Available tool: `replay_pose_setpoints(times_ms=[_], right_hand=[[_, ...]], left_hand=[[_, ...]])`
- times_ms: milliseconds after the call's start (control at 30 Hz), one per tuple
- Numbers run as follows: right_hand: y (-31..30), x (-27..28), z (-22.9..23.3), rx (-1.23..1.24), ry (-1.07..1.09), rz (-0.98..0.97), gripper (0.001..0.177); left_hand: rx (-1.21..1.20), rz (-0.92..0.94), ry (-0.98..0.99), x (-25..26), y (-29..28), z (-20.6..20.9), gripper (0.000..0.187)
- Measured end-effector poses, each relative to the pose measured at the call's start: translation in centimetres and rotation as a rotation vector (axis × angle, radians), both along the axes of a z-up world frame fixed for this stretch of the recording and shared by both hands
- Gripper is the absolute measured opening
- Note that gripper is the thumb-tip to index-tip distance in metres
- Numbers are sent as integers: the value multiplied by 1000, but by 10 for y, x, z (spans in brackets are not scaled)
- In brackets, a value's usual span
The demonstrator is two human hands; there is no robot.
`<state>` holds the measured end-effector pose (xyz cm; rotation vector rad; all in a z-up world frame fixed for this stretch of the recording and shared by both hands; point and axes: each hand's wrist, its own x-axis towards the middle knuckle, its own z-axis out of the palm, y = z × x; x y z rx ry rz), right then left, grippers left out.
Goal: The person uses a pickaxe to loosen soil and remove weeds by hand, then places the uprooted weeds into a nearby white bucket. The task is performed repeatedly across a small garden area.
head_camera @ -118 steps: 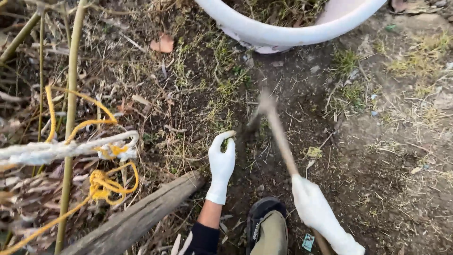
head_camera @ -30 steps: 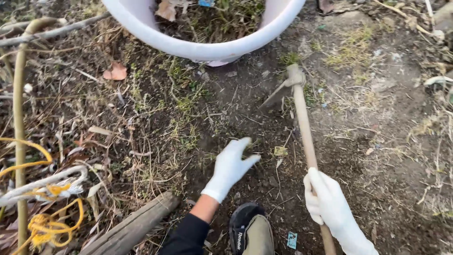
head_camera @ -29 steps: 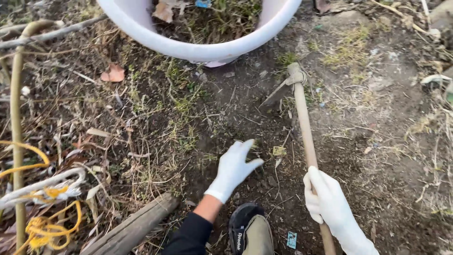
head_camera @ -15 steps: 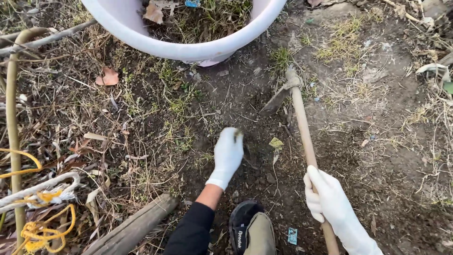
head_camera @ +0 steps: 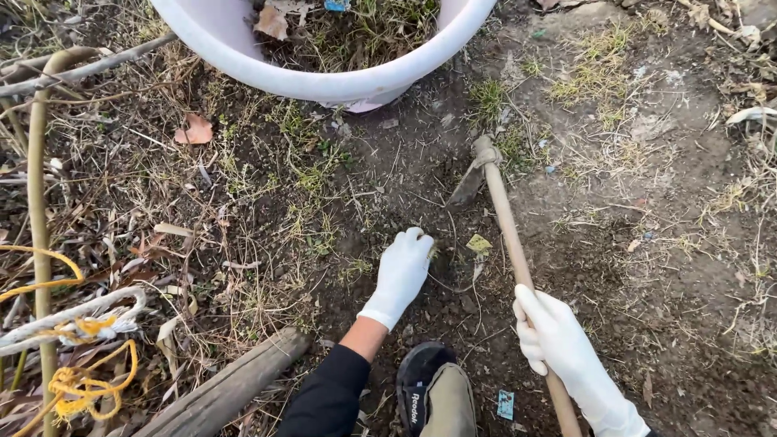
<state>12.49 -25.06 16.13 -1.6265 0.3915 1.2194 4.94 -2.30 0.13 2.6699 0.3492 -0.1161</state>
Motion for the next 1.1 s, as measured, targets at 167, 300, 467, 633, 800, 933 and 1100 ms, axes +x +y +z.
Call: replay_pose_setpoints(times_ms=[167, 300, 467, 633, 800, 933, 1100], right_hand=[[9, 6, 6, -29, -27, 53, 43], [10, 8, 1, -17, -4, 53, 43], [15, 16, -4, -35, 45, 34, 43], [24, 10, 1, -16, 26, 20, 41], [17, 22, 0, -67, 109, 41, 43], [23, 23, 12, -140, 113, -2, 39], [18, 12, -1, -96, 3, 12, 38]], left_hand=[[-771, 591, -60, 12, 33, 72, 9], [-1015, 817, -157, 42, 54, 176, 14], [-1409, 633, -694, 100, 92, 273, 7], [-972, 578, -531, 172, 151, 328, 95], [-352, 314, -429, 158, 169, 309, 58], [-456, 357, -610, 99, 115, 271, 15], [-282, 256, -19, 33, 64, 150, 25]])
